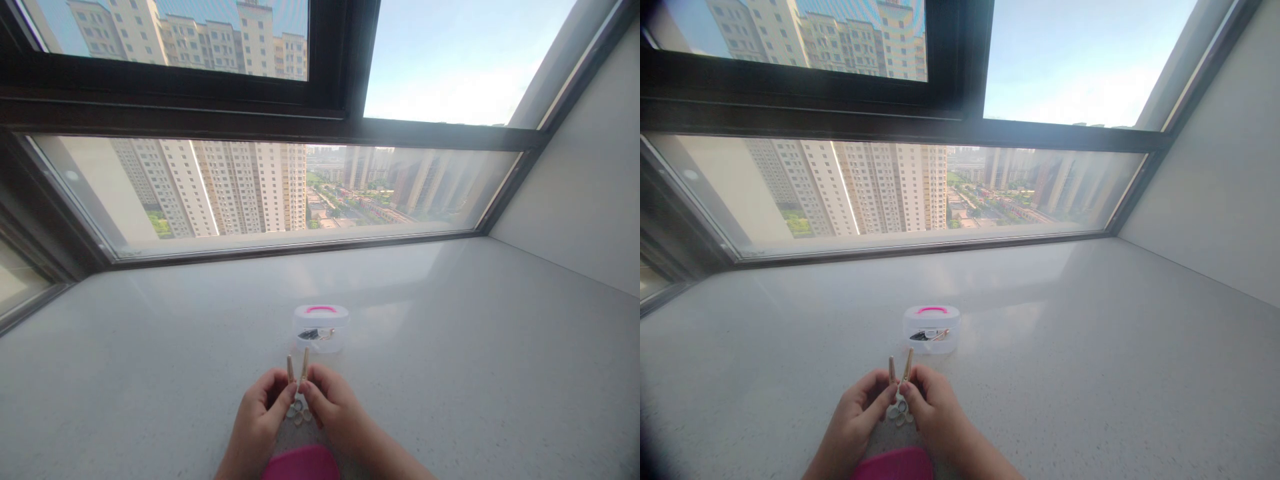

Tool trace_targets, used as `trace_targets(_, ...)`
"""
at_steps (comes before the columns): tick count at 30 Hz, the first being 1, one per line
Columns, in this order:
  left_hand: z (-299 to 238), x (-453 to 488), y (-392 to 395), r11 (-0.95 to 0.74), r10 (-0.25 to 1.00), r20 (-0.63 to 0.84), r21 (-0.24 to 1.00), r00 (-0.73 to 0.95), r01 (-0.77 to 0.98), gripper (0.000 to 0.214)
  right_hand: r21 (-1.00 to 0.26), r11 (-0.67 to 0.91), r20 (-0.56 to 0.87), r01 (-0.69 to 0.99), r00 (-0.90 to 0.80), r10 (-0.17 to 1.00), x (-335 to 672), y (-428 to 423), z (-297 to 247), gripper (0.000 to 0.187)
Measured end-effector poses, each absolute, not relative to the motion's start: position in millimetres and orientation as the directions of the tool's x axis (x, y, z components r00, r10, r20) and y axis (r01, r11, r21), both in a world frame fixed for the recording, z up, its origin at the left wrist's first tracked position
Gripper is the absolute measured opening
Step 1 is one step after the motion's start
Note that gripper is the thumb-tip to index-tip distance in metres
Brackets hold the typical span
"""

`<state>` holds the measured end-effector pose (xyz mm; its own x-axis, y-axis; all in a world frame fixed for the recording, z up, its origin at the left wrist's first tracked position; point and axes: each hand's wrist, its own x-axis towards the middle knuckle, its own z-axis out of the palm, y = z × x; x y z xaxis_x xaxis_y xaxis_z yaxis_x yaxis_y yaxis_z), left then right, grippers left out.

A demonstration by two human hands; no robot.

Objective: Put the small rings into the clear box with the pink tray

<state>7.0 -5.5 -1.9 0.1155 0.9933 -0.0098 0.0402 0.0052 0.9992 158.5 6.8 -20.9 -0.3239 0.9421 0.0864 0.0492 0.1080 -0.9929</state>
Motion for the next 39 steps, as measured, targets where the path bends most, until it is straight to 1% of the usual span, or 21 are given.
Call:
trace_targets(5, -5, 6, -4, -0.002, 0.992, -0.005, 0.998, 0.128, 0.056, 0.024, -0.991, 0.122, 0.099, 0.053, -0.318, 0.943, 159, 7, -25, 0.032)
trace_targets(11, -5, 6, -5, 0.002, 0.995, -0.006, 0.999, 0.102, 0.036, 0.023, -0.993, 0.114, 0.097, 0.042, -0.296, 0.950, 159, 7, -23, 0.033)
trace_targets(18, -2, 7, -6, 0.009, 0.996, -0.012, 0.999, 0.091, 0.037, 0.024, -0.995, 0.055, 0.075, -0.079, -0.274, 0.959, 157, 6, -19, 0.033)
trace_targets(22, 1, 8, -7, 0.012, 0.996, -0.015, 0.999, 0.083, 0.037, 0.024, -0.990, 0.013, 0.058, -0.141, -0.321, 0.945, 158, 6, -20, 0.035)
trace_targets(25, 3, 9, -7, 0.011, 0.997, -0.014, 0.999, 0.082, 0.034, 0.024, -0.990, -0.013, 0.039, -0.140, -0.361, 0.932, 159, 5, -19, 0.037)
trace_targets(29, 7, 9, -6, 0.024, 0.997, -0.026, 0.999, 0.076, 0.033, 0.026, -0.988, -0.028, 0.030, -0.151, -0.369, 0.929, 160, 4, -16, 0.037)
trace_targets(34, 4, 7, -6, 0.039, 0.997, -0.042, 0.998, 0.061, 0.044, 0.030, -0.987, -0.038, 0.022, -0.154, -0.372, 0.928, 159, 5, -14, 0.033)
trace_targets(39, -4, 6, -5, 0.047, 0.999, -0.047, 0.999, 0.001, 0.017, 0.039, -0.993, -0.060, -0.019, -0.099, -0.373, 0.928, 159, 5, -12, 0.026)
